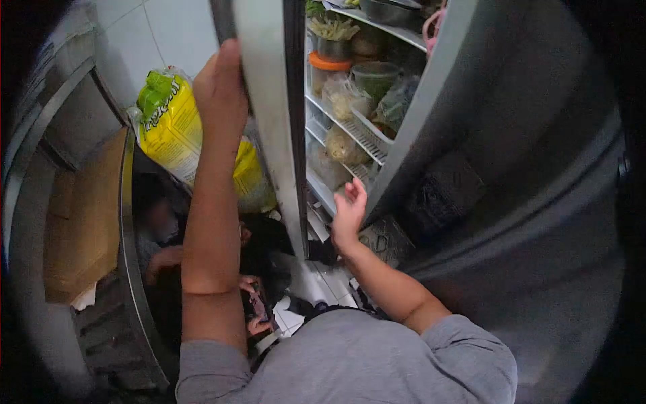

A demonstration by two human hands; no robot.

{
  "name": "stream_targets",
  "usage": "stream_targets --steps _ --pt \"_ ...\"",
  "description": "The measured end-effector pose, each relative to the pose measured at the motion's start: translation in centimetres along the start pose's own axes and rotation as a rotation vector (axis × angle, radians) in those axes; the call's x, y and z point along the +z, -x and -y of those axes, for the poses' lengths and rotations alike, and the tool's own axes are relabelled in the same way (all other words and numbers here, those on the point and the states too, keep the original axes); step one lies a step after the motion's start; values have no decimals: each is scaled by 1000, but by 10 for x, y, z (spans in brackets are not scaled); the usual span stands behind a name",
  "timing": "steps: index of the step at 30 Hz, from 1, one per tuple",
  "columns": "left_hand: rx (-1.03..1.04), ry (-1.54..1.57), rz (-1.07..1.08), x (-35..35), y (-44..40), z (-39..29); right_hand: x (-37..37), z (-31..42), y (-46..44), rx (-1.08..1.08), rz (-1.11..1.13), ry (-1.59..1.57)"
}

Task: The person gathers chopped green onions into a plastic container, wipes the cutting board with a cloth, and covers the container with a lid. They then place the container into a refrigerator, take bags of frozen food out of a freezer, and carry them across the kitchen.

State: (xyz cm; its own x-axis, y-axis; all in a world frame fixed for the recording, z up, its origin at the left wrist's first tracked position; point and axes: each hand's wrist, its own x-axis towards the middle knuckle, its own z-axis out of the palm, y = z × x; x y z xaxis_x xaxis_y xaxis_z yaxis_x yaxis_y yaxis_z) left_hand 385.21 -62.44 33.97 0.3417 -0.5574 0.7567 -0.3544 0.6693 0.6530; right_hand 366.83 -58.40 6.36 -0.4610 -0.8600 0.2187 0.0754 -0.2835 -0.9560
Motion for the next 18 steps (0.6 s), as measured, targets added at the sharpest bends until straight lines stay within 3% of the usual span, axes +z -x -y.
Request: stream_targets --steps 2,3,4,6,10,11,12,13,14,15,16,17,18 --pt "64 -31 195 10 10 -14 -50 -45 43 87 40 56" --pt "59 -35 193 10 20 -21 -78 -59 64 138 100 175" --pt "-25 -112 288 10 37 -24 -103 -71 84 138 110 178" --pt "-122 -174 426 5 93 -27 -147 -90 115 268 373 361" --pt "-459 -106 446 -21 310 -38 -219 -113 167 474 613 403" --pt "-464 -115 474 -37 389 -21 -233 -110 176 626 627 380" --pt "-642 -168 594 -59 458 -30 -244 -106 187 780 645 362" --pt "-722 -275 638 -93 562 3 -253 -90 198 758 658 441" --pt "-991 -332 713 -130 615 -42 -292 -206 192 927 972 -314" --pt "-1220 -310 584 -160 655 -101 -329 -315 188 1300 1283 -946" --pt "-1314 -437 642 -207 752 -85 -352 -286 207 1125 1217 -342" --pt "-1222 -572 622 -243 788 -142 -373 -250 226 874 1097 216" --pt "-1526 -212 264 -274 830 -183 -409 -268 245 593 1288 296"
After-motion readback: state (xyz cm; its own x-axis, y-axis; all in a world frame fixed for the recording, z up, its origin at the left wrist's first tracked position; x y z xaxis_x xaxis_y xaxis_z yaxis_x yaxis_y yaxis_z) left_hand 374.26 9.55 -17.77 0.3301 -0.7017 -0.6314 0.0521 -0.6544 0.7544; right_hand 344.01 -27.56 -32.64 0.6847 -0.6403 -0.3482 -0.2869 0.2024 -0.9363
